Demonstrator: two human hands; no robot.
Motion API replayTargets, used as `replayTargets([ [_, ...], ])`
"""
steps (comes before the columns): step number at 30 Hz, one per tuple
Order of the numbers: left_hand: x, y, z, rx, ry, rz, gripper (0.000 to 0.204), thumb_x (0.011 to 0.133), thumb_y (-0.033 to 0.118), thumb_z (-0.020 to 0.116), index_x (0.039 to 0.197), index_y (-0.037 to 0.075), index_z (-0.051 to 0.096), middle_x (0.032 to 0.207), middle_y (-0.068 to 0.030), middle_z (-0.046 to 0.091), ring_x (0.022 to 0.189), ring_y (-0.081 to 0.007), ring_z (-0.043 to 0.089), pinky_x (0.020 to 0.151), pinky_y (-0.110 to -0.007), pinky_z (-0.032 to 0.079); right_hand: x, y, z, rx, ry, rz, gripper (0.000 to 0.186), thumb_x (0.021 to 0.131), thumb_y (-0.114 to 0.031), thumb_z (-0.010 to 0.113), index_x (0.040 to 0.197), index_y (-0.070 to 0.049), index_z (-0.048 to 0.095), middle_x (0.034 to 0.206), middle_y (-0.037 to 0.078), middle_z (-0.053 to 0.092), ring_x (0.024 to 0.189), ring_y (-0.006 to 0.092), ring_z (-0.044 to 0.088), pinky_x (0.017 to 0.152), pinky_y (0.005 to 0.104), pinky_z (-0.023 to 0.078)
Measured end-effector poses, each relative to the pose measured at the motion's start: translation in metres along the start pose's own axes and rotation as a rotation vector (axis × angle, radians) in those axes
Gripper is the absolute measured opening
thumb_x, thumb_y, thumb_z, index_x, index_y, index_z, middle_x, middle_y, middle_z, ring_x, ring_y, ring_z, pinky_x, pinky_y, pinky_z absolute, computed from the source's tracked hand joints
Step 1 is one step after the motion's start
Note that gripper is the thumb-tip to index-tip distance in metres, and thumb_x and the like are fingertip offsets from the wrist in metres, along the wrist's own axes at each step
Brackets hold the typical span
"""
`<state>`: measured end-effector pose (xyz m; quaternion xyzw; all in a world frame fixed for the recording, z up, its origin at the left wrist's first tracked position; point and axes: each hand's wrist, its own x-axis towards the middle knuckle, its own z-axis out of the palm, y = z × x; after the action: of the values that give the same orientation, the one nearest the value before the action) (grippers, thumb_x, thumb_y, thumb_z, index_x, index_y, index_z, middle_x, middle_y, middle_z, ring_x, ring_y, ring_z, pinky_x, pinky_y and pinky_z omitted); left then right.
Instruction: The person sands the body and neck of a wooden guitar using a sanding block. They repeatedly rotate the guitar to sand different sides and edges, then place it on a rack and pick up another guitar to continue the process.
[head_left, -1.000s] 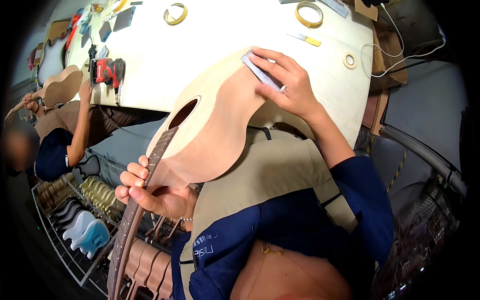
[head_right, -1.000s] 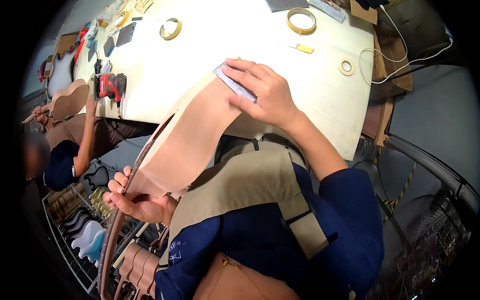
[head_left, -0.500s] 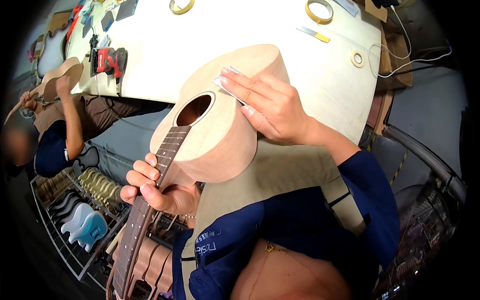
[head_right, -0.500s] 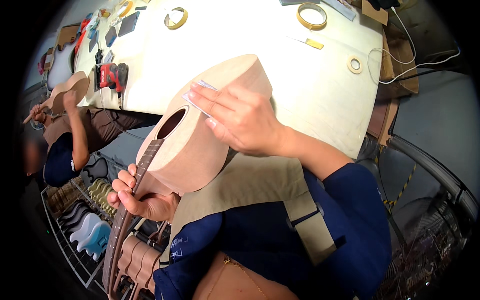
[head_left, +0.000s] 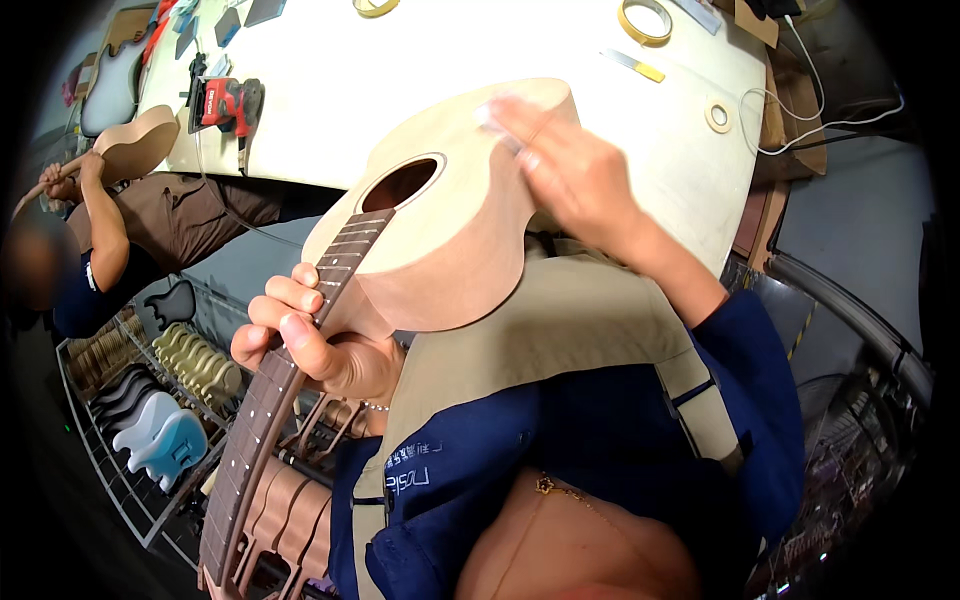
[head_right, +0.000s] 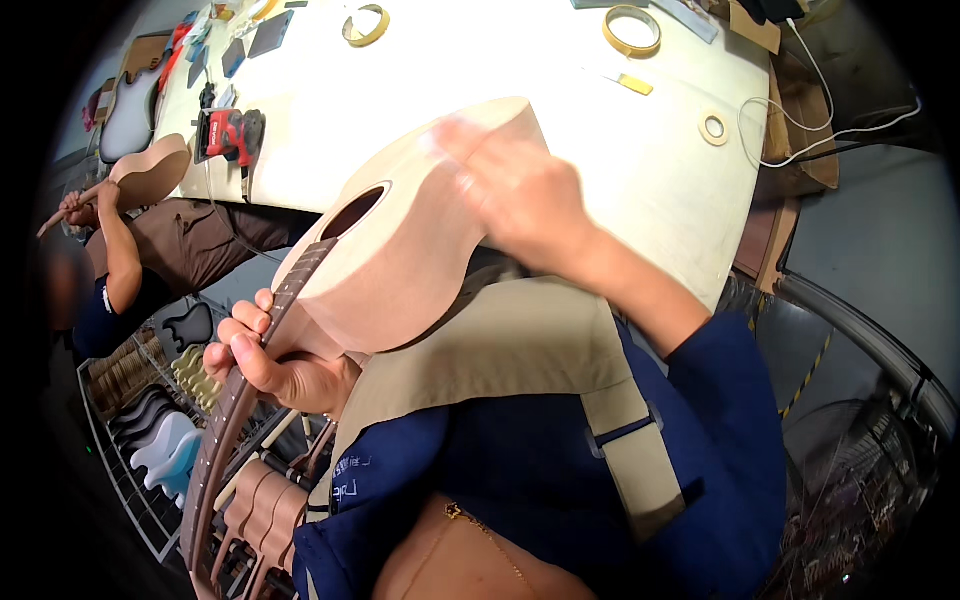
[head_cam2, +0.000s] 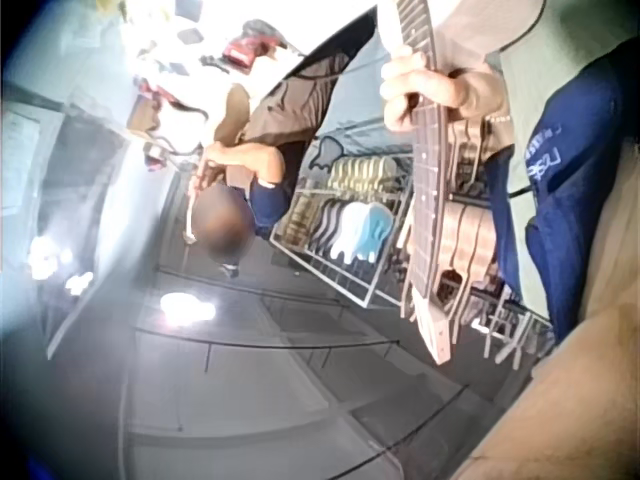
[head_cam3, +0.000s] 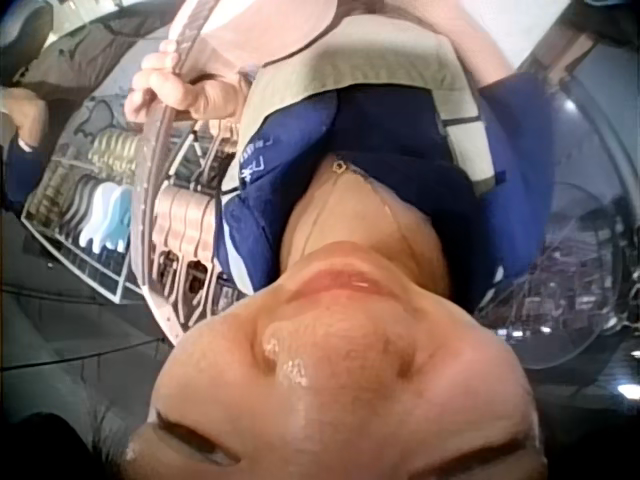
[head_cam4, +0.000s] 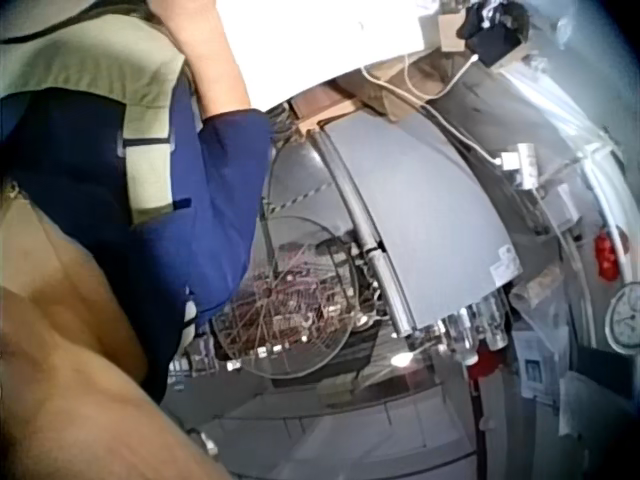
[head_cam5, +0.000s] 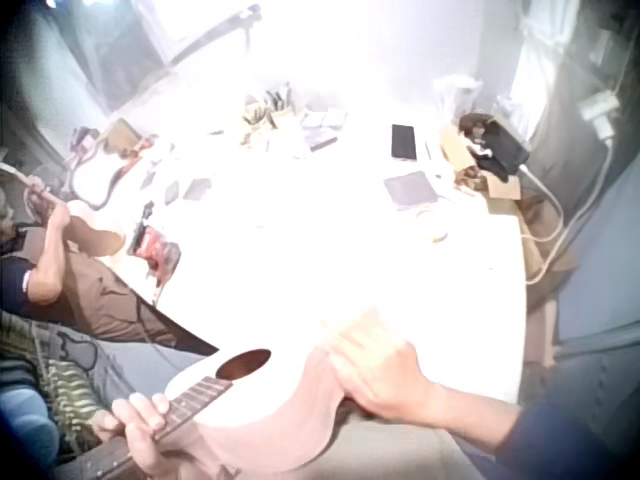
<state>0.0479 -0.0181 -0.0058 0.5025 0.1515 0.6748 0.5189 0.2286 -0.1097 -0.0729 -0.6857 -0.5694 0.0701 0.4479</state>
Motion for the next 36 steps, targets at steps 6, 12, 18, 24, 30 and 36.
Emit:
replayTargets([
  [6,0.003,0.002,-0.002,0.008,0.102,-0.039,0.015,0.084,0.004,0.058,0.093,0.014,0.051,0.071,-0.0002,0.049,0.068,-0.0141,0.049,0.070,-0.032,0.050,0.018,-0.056,-0.017,0.277,-0.180,-0.208,0.037,0.088,-0.012,0.039,0.120,-0.002,0.054,0.126,0.015,0.051,0.116,0.0280,0.050,0.095,0.0346,0.042],
  [12,0.000,0.003,-0.011,-0.018,0.054,-0.029,0.014,0.084,0.004,0.058,0.093,0.013,0.052,0.068,0.0005,0.046,0.067,-0.0127,0.046,0.072,-0.031,0.046,0.005,-0.019,0.009,0.268,-0.014,0.018,0.038,0.086,-0.015,0.038,0.120,-0.007,0.055,0.123,0.010,0.054,0.108,0.0219,0.056,0.075,0.0288,0.051],
  [18,-0.001,0.001,-0.006,0.026,-0.009,0.004,0.013,0.086,0.005,0.055,0.095,0.012,0.050,0.070,0.0002,0.046,0.069,-0.0123,0.046,0.073,-0.032,0.046,0.000,0.006,-0.007,-0.066,-0.037,0.032,0.035,0.091,-0.018,0.037,0.119,-0.012,0.056,0.122,0.005,0.055,0.092,0.0202,0.062,0.077,0.0275,0.050],
  [24,0.000,0.004,-0.010,0.028,0.033,-0.006,0.014,0.086,0.007,0.056,0.096,0.014,0.050,0.069,0.0010,0.046,0.069,-0.0119,0.045,0.073,-0.032,0.046,0.003,0.014,-0.012,-0.292,-0.137,0.055,0.036,0.091,-0.021,0.037,0.122,-0.016,0.055,0.120,0.005,0.056,0.089,0.0198,0.063,0.068,0.0276,0.053],
  [30,0.010,-0.001,-0.013,0.123,0.037,-0.030,0.028,0.081,0.003,0.059,0.103,0.015,0.047,0.070,0.0004,0.047,0.069,-0.0131,0.047,0.073,-0.033,0.045,0.002,0.001,-0.006,-0.102,-0.138,0.061,0.036,0.090,-0.018,0.039,0.122,-0.014,0.055,0.125,0.005,0.053,0.101,0.0183,0.060,0.079,0.0268,0.050],
  [36,0.019,-0.008,-0.011,0.113,0.101,-0.060,0.027,0.083,0.004,0.059,0.105,0.014,0.046,0.075,-0.0031,0.052,0.072,-0.0167,0.052,0.075,-0.033,0.045,-0.013,0.129,-0.012,-0.275,-0.092,0.514,0.045,0.094,-0.036,0.031,0.134,-0.016,0.040,0.139,0.011,0.035,0.121,0.0278,0.043,0.095,0.0333,0.038],
])
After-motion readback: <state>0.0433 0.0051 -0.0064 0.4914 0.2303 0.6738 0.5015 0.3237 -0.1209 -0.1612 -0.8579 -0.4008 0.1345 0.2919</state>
